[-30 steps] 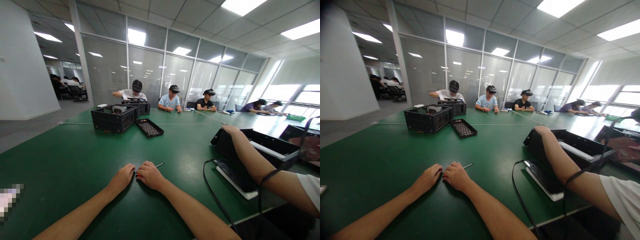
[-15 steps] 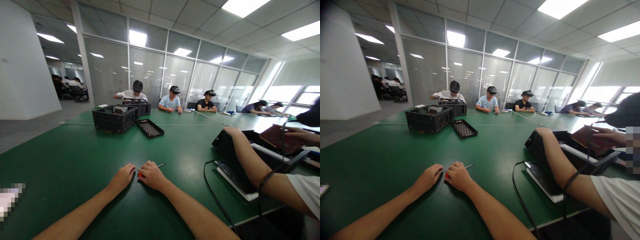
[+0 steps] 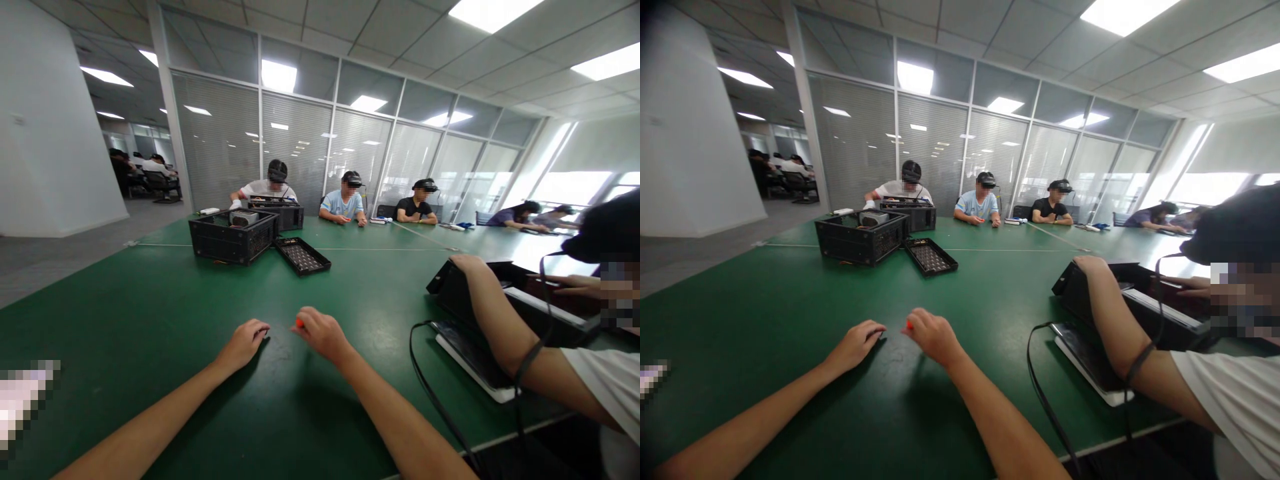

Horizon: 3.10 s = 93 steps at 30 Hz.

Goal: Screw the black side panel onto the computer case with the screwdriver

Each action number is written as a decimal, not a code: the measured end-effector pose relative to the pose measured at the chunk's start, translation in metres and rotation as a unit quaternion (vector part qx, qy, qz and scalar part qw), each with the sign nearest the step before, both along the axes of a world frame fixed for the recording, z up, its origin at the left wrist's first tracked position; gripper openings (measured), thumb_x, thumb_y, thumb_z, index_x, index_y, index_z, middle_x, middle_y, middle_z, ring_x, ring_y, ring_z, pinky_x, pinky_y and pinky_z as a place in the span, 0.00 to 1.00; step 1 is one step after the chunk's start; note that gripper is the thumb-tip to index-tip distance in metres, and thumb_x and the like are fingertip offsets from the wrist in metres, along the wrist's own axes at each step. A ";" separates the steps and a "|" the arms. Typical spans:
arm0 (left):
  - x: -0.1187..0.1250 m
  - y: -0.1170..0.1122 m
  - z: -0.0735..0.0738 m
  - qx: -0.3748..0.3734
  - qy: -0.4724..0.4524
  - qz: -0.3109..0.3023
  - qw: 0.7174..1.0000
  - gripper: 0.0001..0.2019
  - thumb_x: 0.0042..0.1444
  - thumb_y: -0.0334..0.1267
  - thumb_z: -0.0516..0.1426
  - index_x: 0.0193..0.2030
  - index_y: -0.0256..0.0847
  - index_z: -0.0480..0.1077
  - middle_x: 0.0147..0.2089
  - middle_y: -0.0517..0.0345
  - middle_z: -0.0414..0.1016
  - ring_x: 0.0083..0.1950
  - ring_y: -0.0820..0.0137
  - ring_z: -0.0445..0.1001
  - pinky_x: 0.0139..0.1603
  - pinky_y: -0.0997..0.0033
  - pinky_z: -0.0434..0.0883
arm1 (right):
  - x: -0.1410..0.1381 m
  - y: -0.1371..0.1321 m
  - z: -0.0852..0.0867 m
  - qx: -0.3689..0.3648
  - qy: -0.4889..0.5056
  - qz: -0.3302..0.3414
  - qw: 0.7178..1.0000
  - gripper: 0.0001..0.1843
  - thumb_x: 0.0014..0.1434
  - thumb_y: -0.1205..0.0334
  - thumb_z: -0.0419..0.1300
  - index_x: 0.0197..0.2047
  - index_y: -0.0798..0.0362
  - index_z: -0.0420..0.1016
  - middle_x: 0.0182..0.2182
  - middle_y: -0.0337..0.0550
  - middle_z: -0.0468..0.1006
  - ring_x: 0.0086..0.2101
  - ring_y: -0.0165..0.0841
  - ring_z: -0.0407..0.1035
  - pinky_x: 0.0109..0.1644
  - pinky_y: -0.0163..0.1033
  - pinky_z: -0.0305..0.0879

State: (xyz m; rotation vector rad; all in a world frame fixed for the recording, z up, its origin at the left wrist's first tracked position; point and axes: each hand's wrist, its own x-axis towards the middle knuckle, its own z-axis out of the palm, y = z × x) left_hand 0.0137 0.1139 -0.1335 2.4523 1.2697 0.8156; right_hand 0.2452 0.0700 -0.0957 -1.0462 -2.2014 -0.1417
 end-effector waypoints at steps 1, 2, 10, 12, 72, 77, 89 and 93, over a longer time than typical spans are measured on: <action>-0.004 0.003 0.001 -0.009 0.000 -0.007 1.000 0.14 0.60 0.36 0.46 0.42 0.39 0.71 0.42 0.52 0.73 0.43 0.67 0.70 0.48 0.67 0.66 | 0.008 0.003 0.004 -0.007 0.110 -0.026 0.994 0.15 0.61 0.50 0.50 0.39 0.53 0.65 0.39 0.46 0.70 0.36 0.31 0.67 0.37 0.34 0.65; -0.008 0.006 0.001 -0.014 0.006 -0.016 1.000 0.15 0.60 0.37 0.45 0.42 0.40 0.72 0.42 0.53 0.72 0.44 0.68 0.70 0.48 0.67 0.66 | 0.015 0.006 0.007 -0.023 0.228 -0.052 0.972 0.16 0.60 0.48 0.51 0.39 0.53 0.64 0.35 0.44 0.70 0.32 0.30 0.67 0.34 0.34 0.66; -0.023 0.017 -0.003 0.002 0.057 -0.068 0.996 0.14 0.60 0.39 0.46 0.42 0.41 0.71 0.41 0.54 0.71 0.43 0.69 0.69 0.48 0.68 0.65 | 0.037 0.044 -0.035 -0.350 0.560 -0.046 0.749 0.18 0.52 0.47 0.56 0.31 0.55 0.64 0.15 0.29 0.62 0.15 0.23 0.59 0.24 0.36 0.71; -0.023 0.017 -0.002 0.000 0.050 -0.071 0.996 0.14 0.60 0.40 0.47 0.44 0.41 0.71 0.42 0.54 0.71 0.44 0.68 0.69 0.49 0.67 0.65 | 0.036 0.048 -0.046 -0.375 0.554 -0.050 0.742 0.17 0.51 0.48 0.58 0.31 0.55 0.65 0.17 0.31 0.65 0.16 0.22 0.61 0.25 0.35 0.72; -0.018 0.003 0.004 0.013 0.021 -0.002 1.000 0.11 0.56 0.38 0.50 0.36 0.39 0.72 0.38 0.54 0.73 0.39 0.68 0.70 0.44 0.69 0.65 | 0.033 0.020 -0.032 -0.205 -0.063 -0.034 0.976 0.16 0.59 0.52 0.52 0.46 0.49 0.73 0.40 0.43 0.72 0.40 0.32 0.67 0.44 0.35 0.60; -0.018 0.002 0.006 0.005 0.019 -0.010 1.000 0.11 0.56 0.38 0.50 0.34 0.40 0.72 0.37 0.53 0.73 0.40 0.67 0.70 0.45 0.69 0.65 | 0.034 0.019 -0.033 -0.203 -0.054 -0.042 0.977 0.18 0.55 0.53 0.57 0.47 0.51 0.71 0.41 0.43 0.72 0.39 0.32 0.67 0.44 0.35 0.60; -0.018 -0.001 0.008 0.009 0.015 0.006 1.000 0.11 0.55 0.39 0.50 0.34 0.40 0.73 0.36 0.55 0.73 0.36 0.68 0.70 0.41 0.69 0.66 | 0.031 0.014 -0.026 -0.212 -0.056 -0.034 0.975 0.15 0.56 0.54 0.55 0.46 0.49 0.73 0.40 0.42 0.72 0.39 0.33 0.67 0.44 0.35 0.60; -0.018 -0.003 0.011 0.005 0.017 0.007 1.000 0.11 0.56 0.40 0.50 0.34 0.41 0.73 0.36 0.54 0.73 0.37 0.67 0.70 0.42 0.68 0.66 | 0.030 0.012 -0.024 -0.219 -0.046 -0.039 0.974 0.18 0.53 0.56 0.59 0.47 0.49 0.71 0.41 0.43 0.72 0.40 0.33 0.67 0.44 0.36 0.60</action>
